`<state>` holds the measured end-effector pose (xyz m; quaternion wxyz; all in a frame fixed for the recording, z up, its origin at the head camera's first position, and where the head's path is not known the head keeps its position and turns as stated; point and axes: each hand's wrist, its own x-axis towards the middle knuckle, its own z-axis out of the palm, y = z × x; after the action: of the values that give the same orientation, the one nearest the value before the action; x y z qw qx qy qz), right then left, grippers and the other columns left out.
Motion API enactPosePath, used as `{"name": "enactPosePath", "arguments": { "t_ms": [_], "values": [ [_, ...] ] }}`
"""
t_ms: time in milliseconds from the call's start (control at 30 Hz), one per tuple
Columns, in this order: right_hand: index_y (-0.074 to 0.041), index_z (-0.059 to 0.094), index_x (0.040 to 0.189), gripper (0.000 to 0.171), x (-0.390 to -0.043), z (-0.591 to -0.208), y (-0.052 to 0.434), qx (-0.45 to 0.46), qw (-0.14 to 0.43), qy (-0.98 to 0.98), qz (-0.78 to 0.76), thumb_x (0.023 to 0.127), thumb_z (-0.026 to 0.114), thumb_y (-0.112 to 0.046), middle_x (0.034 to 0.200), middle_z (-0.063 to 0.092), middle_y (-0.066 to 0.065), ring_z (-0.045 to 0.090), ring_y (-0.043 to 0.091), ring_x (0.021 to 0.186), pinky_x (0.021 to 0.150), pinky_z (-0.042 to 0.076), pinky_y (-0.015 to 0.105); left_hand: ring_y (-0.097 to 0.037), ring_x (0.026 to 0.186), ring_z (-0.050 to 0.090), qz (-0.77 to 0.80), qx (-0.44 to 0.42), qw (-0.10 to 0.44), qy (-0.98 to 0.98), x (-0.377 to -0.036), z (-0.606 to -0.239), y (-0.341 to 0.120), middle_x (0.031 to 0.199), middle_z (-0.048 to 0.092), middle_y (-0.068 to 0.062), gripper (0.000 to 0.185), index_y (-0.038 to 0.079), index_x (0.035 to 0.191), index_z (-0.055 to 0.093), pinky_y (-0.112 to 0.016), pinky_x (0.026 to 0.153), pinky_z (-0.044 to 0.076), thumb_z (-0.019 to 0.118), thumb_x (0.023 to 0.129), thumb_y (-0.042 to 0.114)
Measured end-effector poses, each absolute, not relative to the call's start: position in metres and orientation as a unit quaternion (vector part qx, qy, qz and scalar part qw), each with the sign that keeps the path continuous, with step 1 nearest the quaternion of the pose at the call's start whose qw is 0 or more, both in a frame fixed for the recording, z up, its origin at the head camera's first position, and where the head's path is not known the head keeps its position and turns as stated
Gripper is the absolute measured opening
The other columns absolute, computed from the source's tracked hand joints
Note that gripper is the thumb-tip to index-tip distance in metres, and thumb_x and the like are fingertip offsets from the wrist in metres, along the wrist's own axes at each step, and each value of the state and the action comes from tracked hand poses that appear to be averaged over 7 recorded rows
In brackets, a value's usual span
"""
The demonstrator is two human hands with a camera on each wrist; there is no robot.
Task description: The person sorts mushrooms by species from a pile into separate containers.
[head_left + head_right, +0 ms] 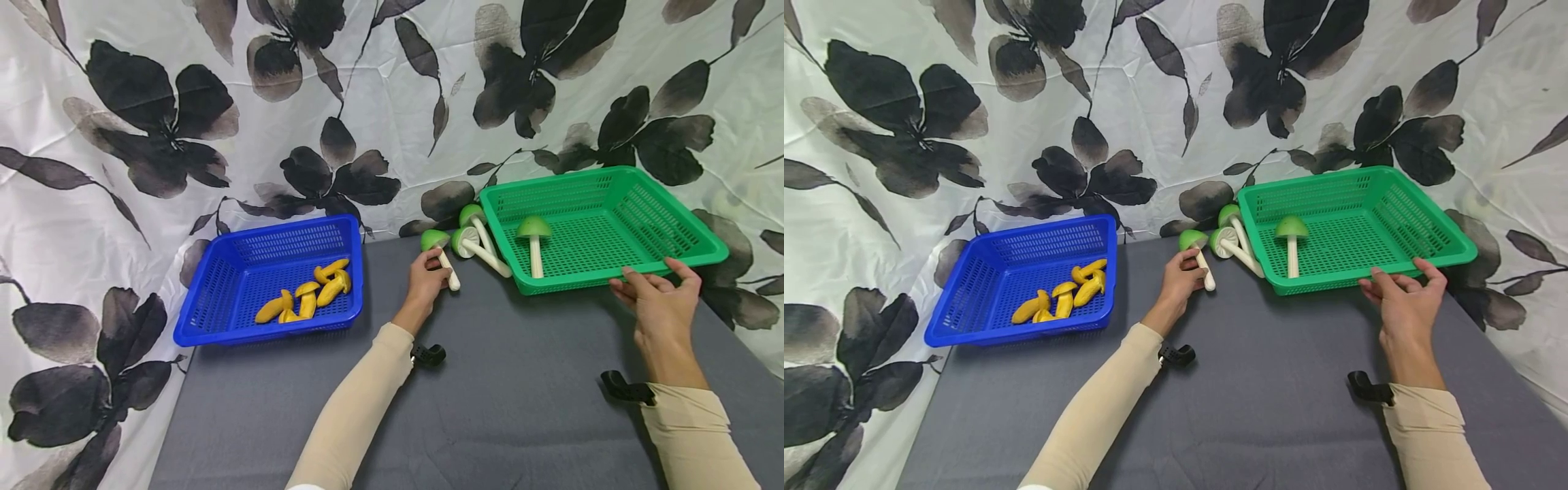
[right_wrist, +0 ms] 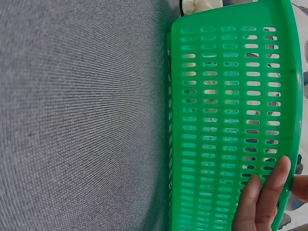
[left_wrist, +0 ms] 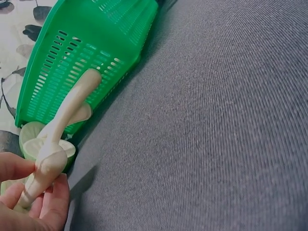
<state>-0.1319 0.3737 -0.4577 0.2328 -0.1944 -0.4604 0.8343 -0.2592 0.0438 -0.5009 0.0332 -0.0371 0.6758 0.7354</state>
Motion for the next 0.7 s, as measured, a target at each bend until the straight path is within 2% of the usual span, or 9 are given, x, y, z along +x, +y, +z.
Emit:
{"name": "enactPosePath", "arguments": {
  "t_ms": [267, 700],
  "values": [
    [-0.024, 0.029, 0.137, 0.074, -0.133, -0.459, 0.374, -0.18, 0.238, -0.453, 0.84, 0.087, 0.075, 0.005, 0.085, 0.067, 0.008, 0.075, 0.023, 0.064, 0.065, 0.063, 0.033, -0.019, 0.087, 0.062, 0.756, -0.029, 0.042, 0.653, -0.259, -0.501, 0.037, 0.109, 0.059, -0.011, 0.052, 0.004, 0.137, 0.061, -0.032, 0.069, 0.061, 0.071, 0.088, -0.009],
    [-0.024, 0.029, 0.136, 0.074, -0.133, -0.46, 0.373, -0.186, 0.242, -0.46, 0.834, 0.086, 0.077, 0.004, 0.085, 0.069, 0.007, 0.074, 0.022, 0.063, 0.064, 0.063, 0.032, -0.017, 0.085, 0.063, 0.763, -0.024, 0.049, 0.644, -0.257, -0.497, 0.031, 0.11, 0.059, -0.014, 0.052, 0.004, 0.138, 0.061, -0.031, 0.068, 0.061, 0.07, 0.088, -0.008]
  ]
}}
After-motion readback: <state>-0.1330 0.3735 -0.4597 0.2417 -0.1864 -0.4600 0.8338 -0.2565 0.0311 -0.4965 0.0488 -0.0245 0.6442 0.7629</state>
